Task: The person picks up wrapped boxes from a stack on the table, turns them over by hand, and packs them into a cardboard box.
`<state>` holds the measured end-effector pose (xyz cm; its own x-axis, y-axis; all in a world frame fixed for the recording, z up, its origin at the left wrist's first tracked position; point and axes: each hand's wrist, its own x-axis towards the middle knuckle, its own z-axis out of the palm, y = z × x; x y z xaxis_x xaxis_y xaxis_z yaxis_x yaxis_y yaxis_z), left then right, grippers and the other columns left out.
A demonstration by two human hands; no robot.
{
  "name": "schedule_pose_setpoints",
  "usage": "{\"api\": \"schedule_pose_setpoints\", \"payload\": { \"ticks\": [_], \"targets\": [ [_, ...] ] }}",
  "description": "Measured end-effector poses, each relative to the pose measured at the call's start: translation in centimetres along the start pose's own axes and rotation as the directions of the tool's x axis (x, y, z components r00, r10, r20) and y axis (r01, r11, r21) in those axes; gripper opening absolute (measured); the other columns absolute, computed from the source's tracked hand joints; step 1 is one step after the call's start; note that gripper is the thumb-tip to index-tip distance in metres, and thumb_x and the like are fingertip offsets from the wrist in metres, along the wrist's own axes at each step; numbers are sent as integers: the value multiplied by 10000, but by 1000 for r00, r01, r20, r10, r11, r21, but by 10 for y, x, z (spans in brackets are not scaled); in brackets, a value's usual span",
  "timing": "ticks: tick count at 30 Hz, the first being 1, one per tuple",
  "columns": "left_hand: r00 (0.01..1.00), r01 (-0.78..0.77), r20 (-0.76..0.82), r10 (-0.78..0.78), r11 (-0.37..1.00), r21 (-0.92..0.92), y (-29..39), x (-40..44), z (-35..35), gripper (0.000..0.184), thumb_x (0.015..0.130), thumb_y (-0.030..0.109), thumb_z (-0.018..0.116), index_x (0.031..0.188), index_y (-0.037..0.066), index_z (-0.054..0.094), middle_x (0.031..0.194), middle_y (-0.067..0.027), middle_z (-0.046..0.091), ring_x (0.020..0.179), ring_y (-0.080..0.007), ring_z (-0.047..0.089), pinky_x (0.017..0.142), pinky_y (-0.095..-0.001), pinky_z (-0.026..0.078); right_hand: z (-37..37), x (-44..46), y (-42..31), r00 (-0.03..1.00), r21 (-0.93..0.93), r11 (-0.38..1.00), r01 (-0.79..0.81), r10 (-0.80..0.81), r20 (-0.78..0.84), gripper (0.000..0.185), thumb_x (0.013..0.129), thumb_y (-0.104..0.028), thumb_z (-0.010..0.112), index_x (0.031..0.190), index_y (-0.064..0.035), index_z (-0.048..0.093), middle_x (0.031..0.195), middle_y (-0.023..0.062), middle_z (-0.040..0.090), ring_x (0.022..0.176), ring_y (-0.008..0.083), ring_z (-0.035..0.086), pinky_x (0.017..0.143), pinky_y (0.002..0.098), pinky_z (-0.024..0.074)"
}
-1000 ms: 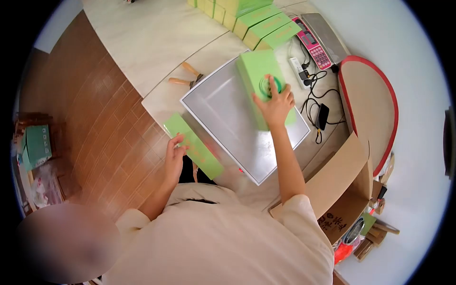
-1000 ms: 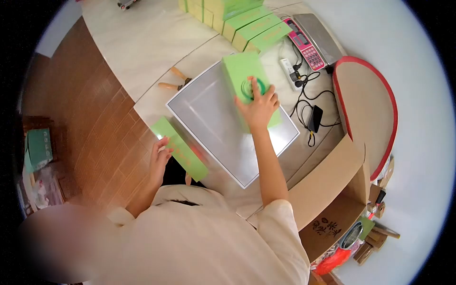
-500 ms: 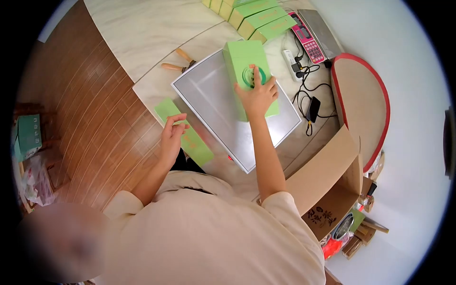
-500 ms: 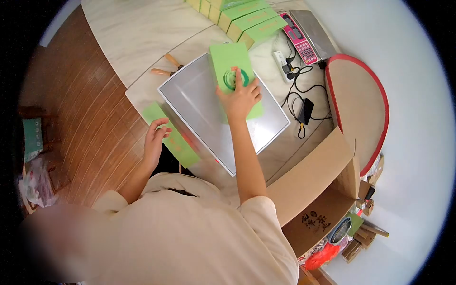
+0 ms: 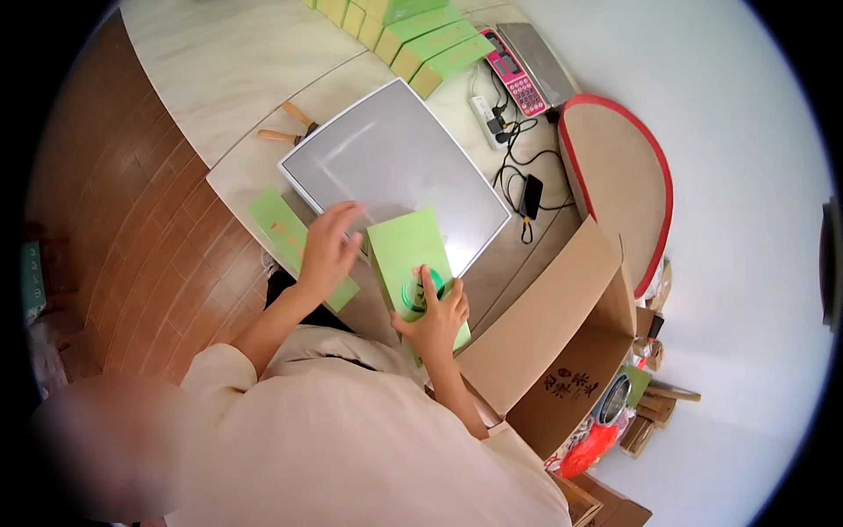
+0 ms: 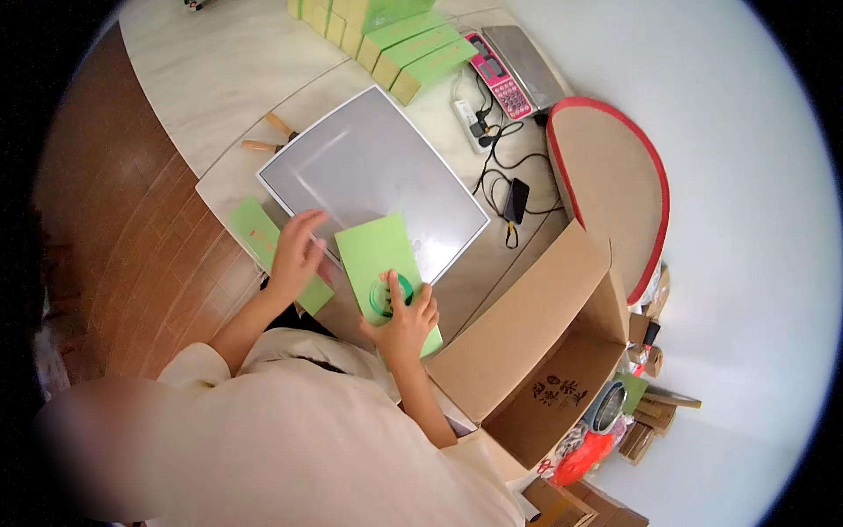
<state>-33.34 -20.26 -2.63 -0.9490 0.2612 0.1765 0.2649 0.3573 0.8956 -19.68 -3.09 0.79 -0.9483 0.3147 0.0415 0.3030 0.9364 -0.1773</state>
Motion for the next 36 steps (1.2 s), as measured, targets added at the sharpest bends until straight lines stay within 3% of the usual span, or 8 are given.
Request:
{"api": "schedule_pose_setpoints", "payload": {
  "ticks": [1, 4, 11, 15, 20, 31, 33, 36],
  "targets": [
    [964, -265, 89, 249, 923, 278, 10, 5, 2, 340, 917, 171, 509, 1220, 21, 542, 1278, -90, 517, 1232, -243, 449, 1011, -432, 344, -5, 0, -2, 1000, -12, 1000, -15, 15, 20, 906, 495, -379, 791, 1344, -280, 491, 1273, 250, 362, 1097, 445, 418, 938, 522, 340],
    [889, -407, 372, 268, 836, 369, 13, 12, 24, 399, 935, 251, 480, 1256, 18, 526, 1331, -88, 495, 1336, -270, 338, 1100, -502, 214, -20, 19, -9, 1000, -29, 1000, 13, -12, 23, 870, 500, -383, 795, 1318, -280, 519, 1266, 254, 368, 1077, 436, 429, 931, 508, 340],
    [953, -299, 214, 215, 780, 550, 1, 70, 19, 379, 942, 265, 464, 1230, 32, 544, 1322, -93, 507, 1330, -260, 347, 1108, -510, 199, 15, 110, -33, 998, 19, 999, 49, -48, -35, 855, 503, -404, 793, 1304, -287, 520, 1266, 254, 377, 1043, 428, 444, 924, 493, 333],
    [964, -265, 70, 257, 892, 367, 15, 56, -17, 242, 927, 189, 481, 1102, 72, 600, 1176, -100, 581, 1225, -297, 452, 1066, -508, 255, 62, 178, -48, 943, 75, 992, 105, -75, -323, 891, 487, -426, 793, 1314, -263, 504, 1260, 254, 387, 1077, 423, 424, 949, 489, 305],
    [986, -128, -104, 134, 990, 67, 21, 5, -39, 182, 887, 81, 532, 1044, 43, 615, 1082, -112, 609, 1047, -300, 547, 939, -396, 390, 62, 203, -54, 942, 225, 962, 155, -75, -328, 887, 484, -419, 799, 1283, -165, 511, 1289, 263, 384, 1131, 433, 399, 978, 523, 283],
    [999, 24, 46, -13, 966, -257, 15, -5, -18, 276, 933, 130, 512, 1184, 18, 538, 1125, -129, 587, 1076, -225, 544, 936, -339, 413, -4, 50, 21, 945, 407, 912, -55, 179, -273, 940, 563, -436, 786, 1377, -138, 423, 1343, 225, 376, 1234, 411, 360, 1041, 513, 264],
    [986, 53, 164, 11, 925, -376, 31, 2, 4, 343, 948, 154, 507, 1263, 20, 485, 1171, -139, 567, 1106, -218, 532, 953, -343, 410, -33, 25, 41, 953, 975, -52, -215, 208, 222, 945, 635, -533, 739, 1407, -115, 390, 1382, 189, 379, 1248, 354, 393, 1025, 447, 339],
    [840, 282, 538, 70, 791, -543, 68, 7, 42, 597, 970, 338, 495, 1435, 67, 237, 1324, -141, 455, 1182, -238, 487, 991, -368, 391, -15, -21, 84, 970, 665, -731, -154, 14, 241, 763, 824, -590, 552, 1382, -87, 414, 1275, 100, 528, 1147, 233, 514, 955, 385, 437]
  ]
}}
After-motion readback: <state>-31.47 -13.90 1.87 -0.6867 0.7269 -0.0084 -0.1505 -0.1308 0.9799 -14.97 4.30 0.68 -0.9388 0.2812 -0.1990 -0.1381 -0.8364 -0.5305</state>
